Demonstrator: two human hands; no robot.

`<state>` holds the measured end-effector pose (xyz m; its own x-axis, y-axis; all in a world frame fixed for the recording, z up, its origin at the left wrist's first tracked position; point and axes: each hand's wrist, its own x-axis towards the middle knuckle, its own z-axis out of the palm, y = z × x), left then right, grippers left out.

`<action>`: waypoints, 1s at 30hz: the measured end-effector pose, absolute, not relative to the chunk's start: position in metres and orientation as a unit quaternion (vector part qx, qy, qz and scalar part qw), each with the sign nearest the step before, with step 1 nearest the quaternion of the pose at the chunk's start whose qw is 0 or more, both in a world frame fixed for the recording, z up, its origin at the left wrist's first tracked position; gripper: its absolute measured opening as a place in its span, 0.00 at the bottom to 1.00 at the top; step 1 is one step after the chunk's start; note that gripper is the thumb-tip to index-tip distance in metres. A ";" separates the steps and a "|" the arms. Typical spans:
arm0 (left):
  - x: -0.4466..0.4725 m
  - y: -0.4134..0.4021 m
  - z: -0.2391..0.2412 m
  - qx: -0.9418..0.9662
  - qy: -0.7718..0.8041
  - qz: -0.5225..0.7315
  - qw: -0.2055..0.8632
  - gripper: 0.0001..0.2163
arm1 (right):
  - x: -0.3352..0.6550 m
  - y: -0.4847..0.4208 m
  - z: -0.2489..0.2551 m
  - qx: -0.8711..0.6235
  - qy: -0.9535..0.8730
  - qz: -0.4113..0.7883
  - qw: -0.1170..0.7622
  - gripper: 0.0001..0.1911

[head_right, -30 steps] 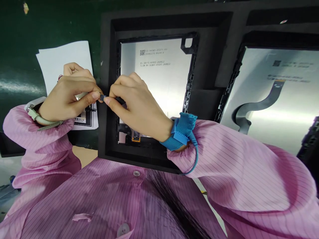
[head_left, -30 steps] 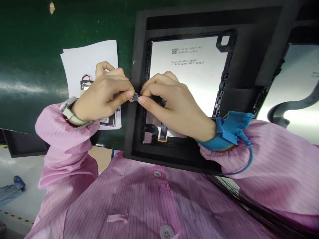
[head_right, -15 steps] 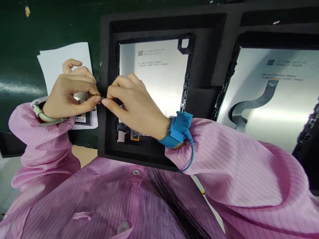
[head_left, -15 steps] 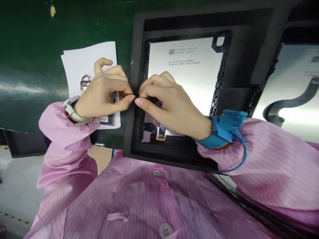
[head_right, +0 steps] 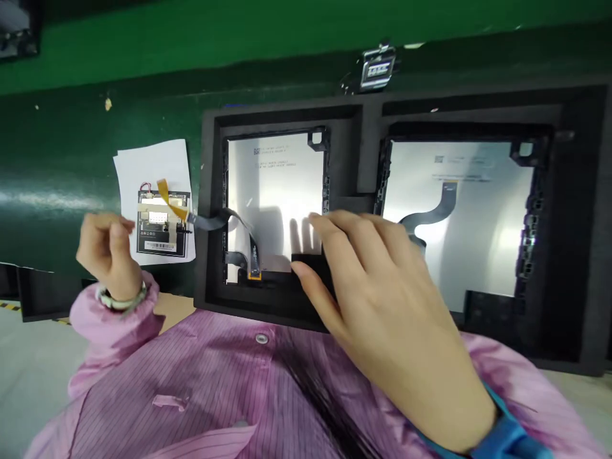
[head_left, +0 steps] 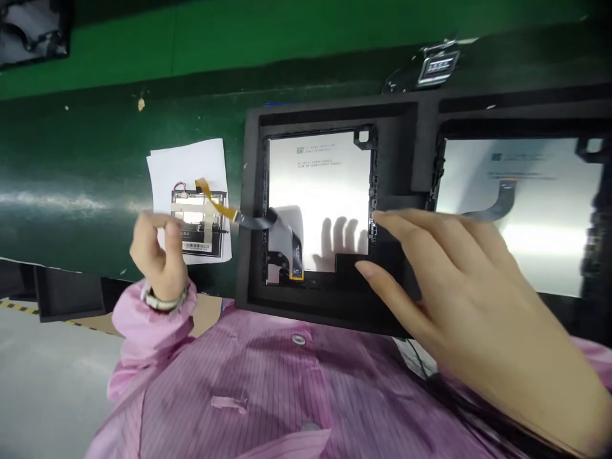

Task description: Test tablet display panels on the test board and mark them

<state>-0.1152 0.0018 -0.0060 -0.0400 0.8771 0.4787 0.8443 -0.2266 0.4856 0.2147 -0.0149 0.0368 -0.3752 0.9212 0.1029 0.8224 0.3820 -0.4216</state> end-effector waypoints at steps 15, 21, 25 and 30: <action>-0.110 -0.042 -0.047 0.787 0.598 0.114 -0.095 0.18 | 0.220 -0.046 -0.015 -0.613 -0.780 0.041 0.122 0.30; -0.115 -0.041 -0.052 0.778 0.611 0.122 -0.083 0.18 | 0.215 -0.044 -0.018 -0.636 -0.763 0.029 0.114 0.25; -0.117 -0.042 -0.050 0.759 0.639 0.117 -0.044 0.19 | 0.208 -0.043 -0.019 -0.648 -0.752 0.023 0.118 0.25; -0.082 -0.057 -0.029 0.743 0.608 0.279 -0.005 0.19 | 0.200 -0.045 -0.021 -0.658 -0.737 0.033 0.150 0.25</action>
